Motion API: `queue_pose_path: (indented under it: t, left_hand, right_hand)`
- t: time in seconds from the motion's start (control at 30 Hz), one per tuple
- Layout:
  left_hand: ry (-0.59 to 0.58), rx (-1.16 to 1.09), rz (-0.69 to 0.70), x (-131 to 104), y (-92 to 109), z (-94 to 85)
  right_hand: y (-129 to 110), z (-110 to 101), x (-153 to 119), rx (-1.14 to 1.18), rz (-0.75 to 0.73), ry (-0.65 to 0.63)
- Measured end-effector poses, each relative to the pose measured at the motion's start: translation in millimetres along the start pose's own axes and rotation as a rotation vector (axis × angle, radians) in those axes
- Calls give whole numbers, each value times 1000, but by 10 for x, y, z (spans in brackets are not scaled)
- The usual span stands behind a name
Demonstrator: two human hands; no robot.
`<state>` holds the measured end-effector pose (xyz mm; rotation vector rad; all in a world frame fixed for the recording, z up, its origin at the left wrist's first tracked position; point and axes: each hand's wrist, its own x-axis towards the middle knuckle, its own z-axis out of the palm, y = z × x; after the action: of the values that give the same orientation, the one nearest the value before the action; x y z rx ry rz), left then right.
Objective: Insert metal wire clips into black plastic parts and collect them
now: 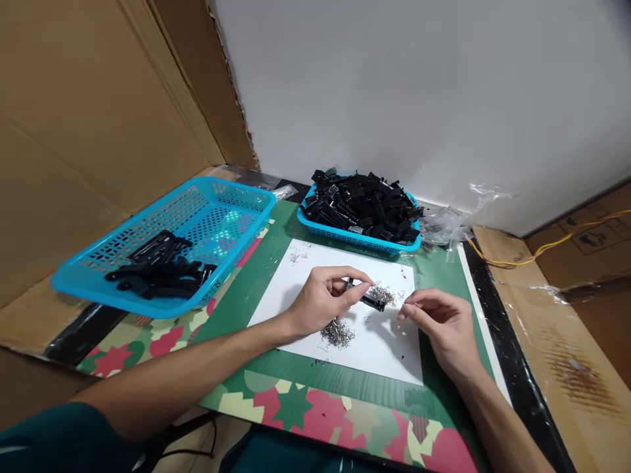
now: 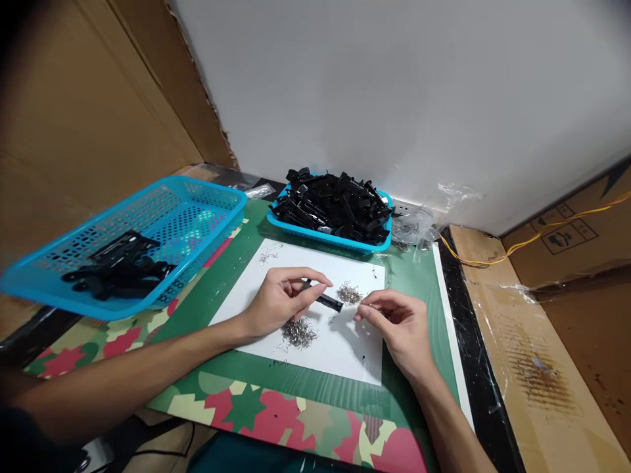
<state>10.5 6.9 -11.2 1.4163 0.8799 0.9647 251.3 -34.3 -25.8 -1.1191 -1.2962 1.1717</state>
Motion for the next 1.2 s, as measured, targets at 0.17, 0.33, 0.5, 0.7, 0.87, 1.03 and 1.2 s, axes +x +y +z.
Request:
queue_pose_path:
  t: [0.17, 0.33, 0.5, 0.7, 0.87, 1.03, 1.2]
  left_hand:
    - [-68, -56, -16, 18, -15, 3]
    - [-108, -22, -9, 7, -50, 2]
    - [-139, 36, 31, -14, -36, 30]
    - [-216, 95, 84, -38, -7, 36]
    - [-247, 187, 89, -49, -26, 20]
    - [-284, 216, 91, -44, -24, 22]
    - [-296, 222, 91, -41, -22, 14]
  right_hand:
    - [-12, 3, -15, 23, -19, 1]
    - [-7, -17, -34, -1, -8, -16]
    - [-40, -1, -58, -21, 1, -66]
    - [-64, 120, -39, -91, -14, -116]
    - [-61, 219, -50, -86, 9, -111]
    - [-85, 238, -75, -73, 16, -106]
    - [-110, 273, -58, -108, -47, -63]
